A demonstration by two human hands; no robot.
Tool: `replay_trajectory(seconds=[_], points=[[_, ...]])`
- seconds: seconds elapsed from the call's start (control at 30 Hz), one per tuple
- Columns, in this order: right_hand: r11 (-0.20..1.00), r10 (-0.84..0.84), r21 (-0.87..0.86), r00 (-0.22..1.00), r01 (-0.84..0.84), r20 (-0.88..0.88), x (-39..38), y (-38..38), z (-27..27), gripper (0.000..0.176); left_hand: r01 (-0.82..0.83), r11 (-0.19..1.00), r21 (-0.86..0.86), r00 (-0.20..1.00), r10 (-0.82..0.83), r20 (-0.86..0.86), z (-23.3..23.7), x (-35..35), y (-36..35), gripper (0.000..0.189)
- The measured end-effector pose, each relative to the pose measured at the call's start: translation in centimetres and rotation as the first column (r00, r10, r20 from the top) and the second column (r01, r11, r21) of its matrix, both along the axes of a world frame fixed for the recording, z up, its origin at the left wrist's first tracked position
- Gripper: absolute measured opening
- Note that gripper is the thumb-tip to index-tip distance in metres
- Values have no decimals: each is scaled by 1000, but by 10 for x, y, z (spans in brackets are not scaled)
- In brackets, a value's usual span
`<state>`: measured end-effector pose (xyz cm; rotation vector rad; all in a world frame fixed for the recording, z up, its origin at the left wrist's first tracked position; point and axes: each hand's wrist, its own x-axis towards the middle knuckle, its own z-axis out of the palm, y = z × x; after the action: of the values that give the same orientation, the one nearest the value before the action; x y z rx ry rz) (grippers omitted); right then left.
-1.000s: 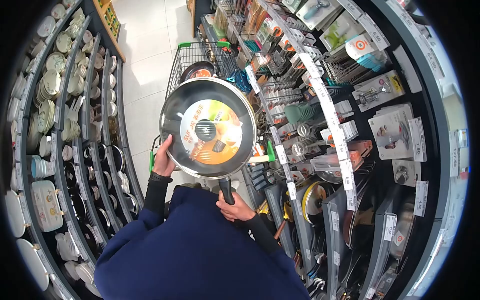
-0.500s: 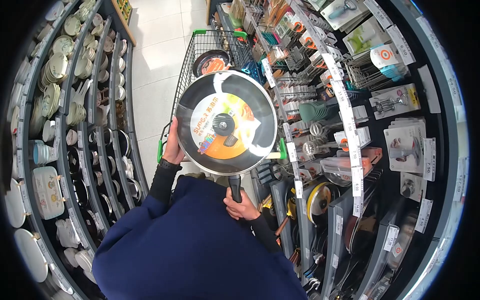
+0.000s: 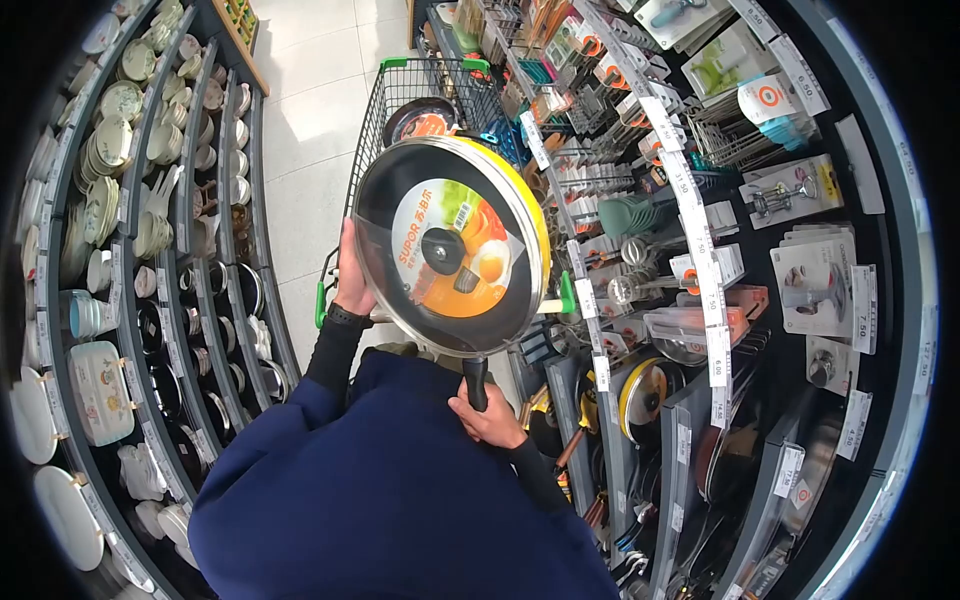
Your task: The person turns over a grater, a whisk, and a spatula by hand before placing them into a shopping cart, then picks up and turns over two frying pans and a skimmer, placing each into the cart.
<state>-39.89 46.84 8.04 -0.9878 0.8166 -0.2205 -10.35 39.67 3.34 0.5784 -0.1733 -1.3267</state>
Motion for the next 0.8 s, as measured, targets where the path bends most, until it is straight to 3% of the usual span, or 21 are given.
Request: replay_trajectory(seconds=[0.03,0.1,0.13,0.23,0.3,0.47,0.63,0.8], points=[[1000,1,1,1000,-1,4,-1,0,0,28,-1,1000,1,1000,1,4,-6,1,-4,61],[977,-27,-212,984,-10,-175,-4,2,0,32,92,993,79,994,-96,47,-17,4,-13,55],[977,-26,-213,985,-11,-169,-4,3,1,32,105,994,24,994,-106,38,-21,3,-16,50],[707,-187,-700,931,-94,-313,1,8,8,27,84,996,-3,992,-84,-89,-20,-2,-17,53],[696,-216,-712,919,-93,-331,5,8,15,27,9,1000,18,978,-5,-207,-12,-12,-14,57],[628,-306,-778,912,-24,-274,12,6,19,30,9,998,-57,959,-25,-281,-8,-26,-18,56],[568,-328,-818,888,-87,-322,7,11,0,27,2,986,-166,936,-60,-348,1,-48,-28,56],[661,-301,-750,907,-24,-295,9,12,-1,36,-40,943,-329,884,-120,-452,19,-81,-52,55]])
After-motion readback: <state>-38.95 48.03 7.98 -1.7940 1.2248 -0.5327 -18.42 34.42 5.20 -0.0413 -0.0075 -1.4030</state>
